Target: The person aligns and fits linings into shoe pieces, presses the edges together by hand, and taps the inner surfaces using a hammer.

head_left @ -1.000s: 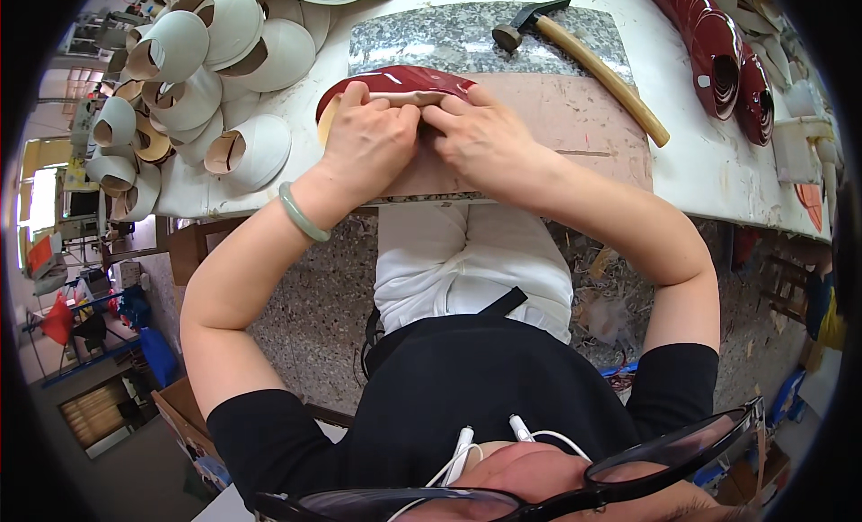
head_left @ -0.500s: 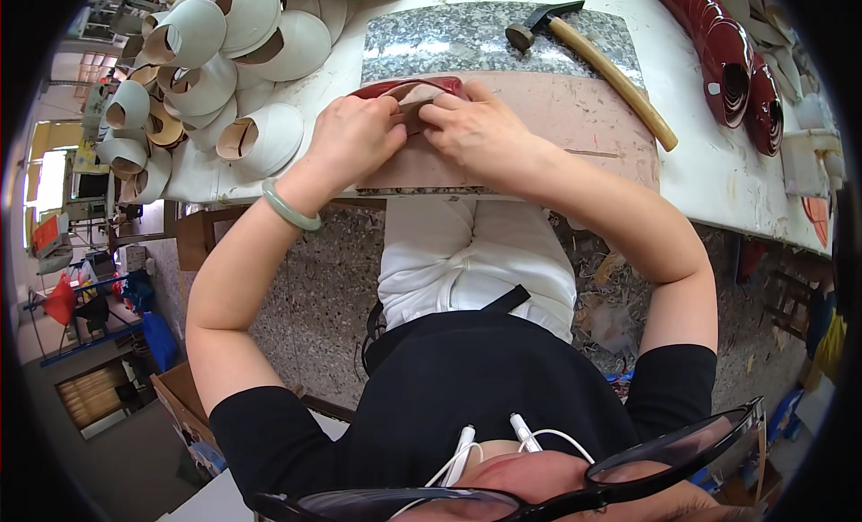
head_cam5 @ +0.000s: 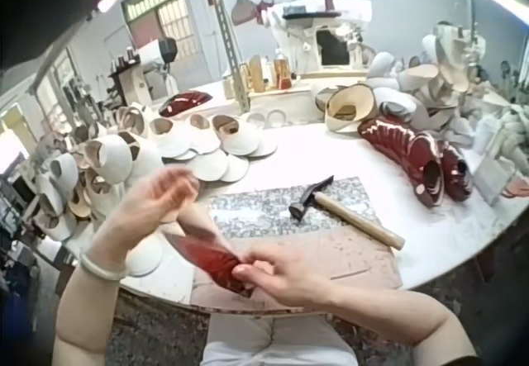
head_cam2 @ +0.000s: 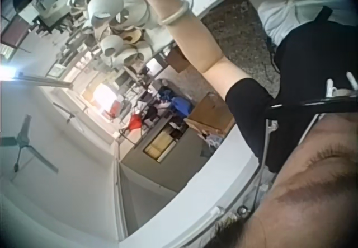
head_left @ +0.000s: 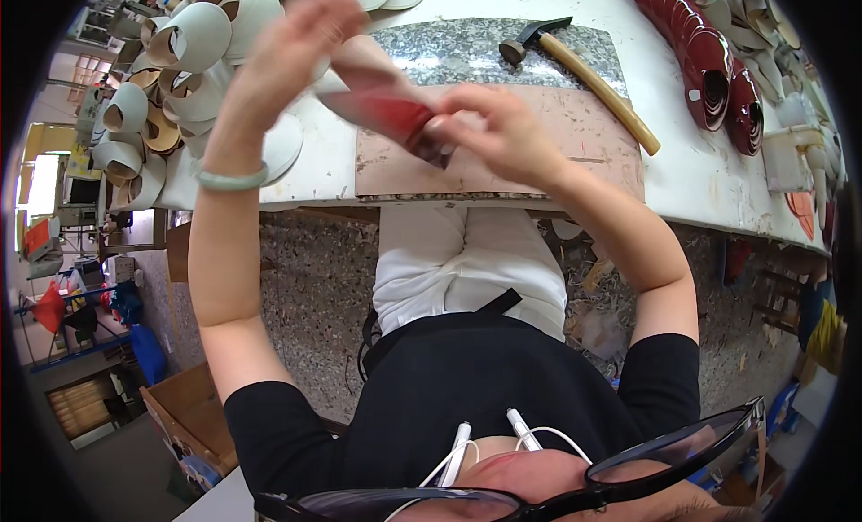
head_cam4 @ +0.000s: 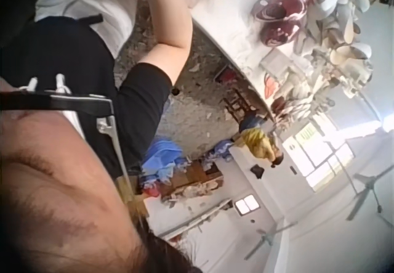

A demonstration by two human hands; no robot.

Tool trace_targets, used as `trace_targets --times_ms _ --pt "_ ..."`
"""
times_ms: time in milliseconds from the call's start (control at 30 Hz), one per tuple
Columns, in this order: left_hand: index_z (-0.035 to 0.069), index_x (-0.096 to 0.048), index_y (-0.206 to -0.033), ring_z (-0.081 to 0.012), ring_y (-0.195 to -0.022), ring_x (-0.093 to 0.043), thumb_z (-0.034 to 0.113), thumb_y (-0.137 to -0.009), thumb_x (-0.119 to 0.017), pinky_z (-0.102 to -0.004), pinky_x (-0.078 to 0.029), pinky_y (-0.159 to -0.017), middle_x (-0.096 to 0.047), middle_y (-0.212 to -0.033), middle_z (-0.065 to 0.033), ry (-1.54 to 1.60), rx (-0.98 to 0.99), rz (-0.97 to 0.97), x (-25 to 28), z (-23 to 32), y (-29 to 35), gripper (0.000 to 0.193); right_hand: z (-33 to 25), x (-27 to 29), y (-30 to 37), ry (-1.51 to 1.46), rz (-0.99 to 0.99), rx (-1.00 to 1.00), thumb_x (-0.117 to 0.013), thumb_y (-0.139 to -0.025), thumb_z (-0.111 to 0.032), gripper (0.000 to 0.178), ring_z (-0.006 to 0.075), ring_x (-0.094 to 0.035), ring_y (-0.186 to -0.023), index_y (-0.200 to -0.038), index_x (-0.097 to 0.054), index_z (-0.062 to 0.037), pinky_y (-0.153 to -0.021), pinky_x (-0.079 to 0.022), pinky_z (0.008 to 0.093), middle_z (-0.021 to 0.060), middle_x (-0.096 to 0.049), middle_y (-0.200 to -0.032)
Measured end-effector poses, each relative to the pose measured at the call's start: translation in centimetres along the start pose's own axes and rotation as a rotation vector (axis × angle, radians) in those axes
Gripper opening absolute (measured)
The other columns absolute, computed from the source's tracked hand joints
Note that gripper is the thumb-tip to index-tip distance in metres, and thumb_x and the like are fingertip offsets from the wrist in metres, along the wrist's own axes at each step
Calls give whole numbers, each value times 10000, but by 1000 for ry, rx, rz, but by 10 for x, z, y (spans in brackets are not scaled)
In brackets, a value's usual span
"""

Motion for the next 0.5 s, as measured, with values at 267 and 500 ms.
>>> trace_targets --times_ms 267,500 --pt "-5 -646 -949 -265 -796 -614 329 -807 -711 -348 -483 -780 -630 -827 -121 -533 -435 13 -114 -10 50 368 52 60 51 -181 25 -601 -621 -939 -261 269 97 -631 -765 -1062 -675 -27 -669 -511 235 17 -674 -880" --pt "20 -666 -810 -344 -842 -615 256 -752 -712 -421 -488 -777 -629 -888 -174 -823 -183 -367 -141 -20 22 247 -17 19 -13 1146 -345 -30 -665 -763 -184 134 223 -561 -916 -808 -692 -61 -837 -414 339 67 -660 -980"
Point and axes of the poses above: each hand's wrist, its own y-axis away from the middle knuckle, its own x-axis out of the back of the hand, z = x × y, the point moved 7 cm from there along -y, towards the middle knuckle
